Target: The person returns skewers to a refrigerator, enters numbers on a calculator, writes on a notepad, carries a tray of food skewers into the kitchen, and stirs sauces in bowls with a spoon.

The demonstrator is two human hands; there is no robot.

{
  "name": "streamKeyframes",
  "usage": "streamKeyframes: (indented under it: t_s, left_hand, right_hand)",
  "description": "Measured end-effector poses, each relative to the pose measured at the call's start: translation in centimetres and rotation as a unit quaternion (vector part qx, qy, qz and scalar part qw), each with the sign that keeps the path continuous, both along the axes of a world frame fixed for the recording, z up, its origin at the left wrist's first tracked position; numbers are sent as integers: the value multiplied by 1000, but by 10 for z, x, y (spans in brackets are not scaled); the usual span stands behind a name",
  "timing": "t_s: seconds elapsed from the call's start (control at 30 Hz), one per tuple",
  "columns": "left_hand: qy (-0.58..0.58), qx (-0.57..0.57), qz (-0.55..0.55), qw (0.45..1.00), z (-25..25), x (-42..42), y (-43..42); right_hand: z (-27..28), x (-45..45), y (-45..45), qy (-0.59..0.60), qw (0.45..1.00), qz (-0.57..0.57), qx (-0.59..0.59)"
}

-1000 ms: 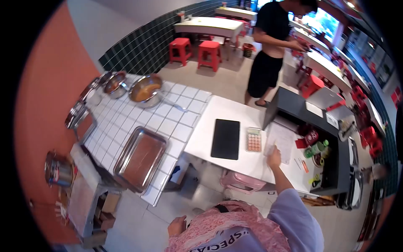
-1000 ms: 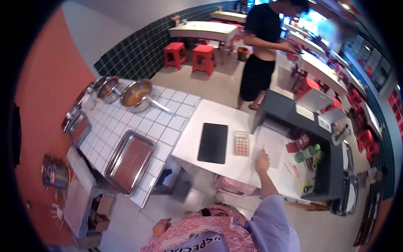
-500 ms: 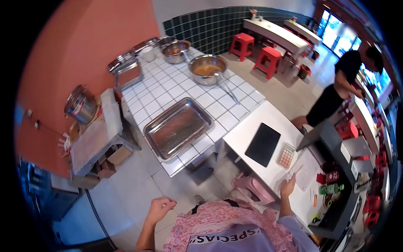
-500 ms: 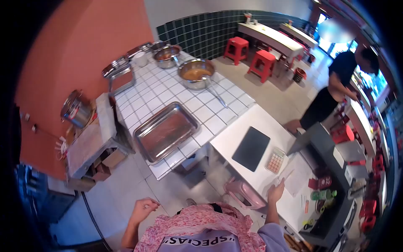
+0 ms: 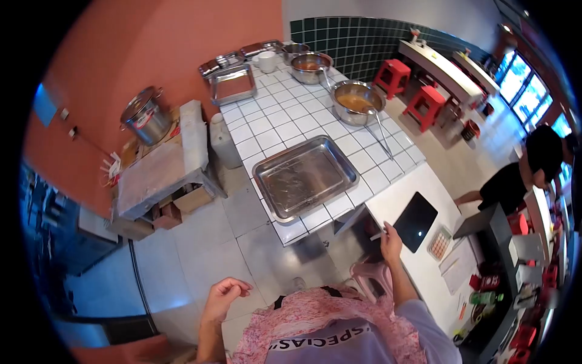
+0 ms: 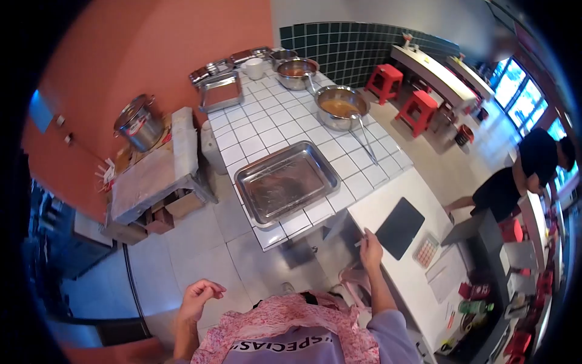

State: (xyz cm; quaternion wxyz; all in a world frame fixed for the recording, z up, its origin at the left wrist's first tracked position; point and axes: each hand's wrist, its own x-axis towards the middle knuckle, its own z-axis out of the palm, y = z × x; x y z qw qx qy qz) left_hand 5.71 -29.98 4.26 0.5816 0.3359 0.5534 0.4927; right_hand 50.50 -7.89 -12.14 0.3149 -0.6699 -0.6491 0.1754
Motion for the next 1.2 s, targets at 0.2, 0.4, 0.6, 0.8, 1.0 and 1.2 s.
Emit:
streamKeyframes:
  t_s: [0.2, 0.4, 0.6, 0.8, 1.0, 1.2]
  left_hand:
    - [-144, -144, 154, 967, -64, -2, -27]
    - [-195, -193, 220, 936, -101, 11, -36]
    - [-198, -127, 273, 933, -119, 2, -40]
    - [-157, -167, 224, 947, -86, 29, 45]
    - [-186, -180, 246, 934, -113, 25, 86]
    - [-175, -179, 246, 936, -123, 18, 100]
  right_hand:
    - [28, -42, 76, -43, 995, 88, 16]
    - [19, -11, 237, -104, 994, 15, -38]
    - [-1, -6, 337, -71, 992, -77, -74]
    - [-11, -18, 373, -138, 976, -114, -123]
    - [-32, -10, 382, -271, 957, -98, 43]
    - [12, 3, 381, -209, 973, -52, 81]
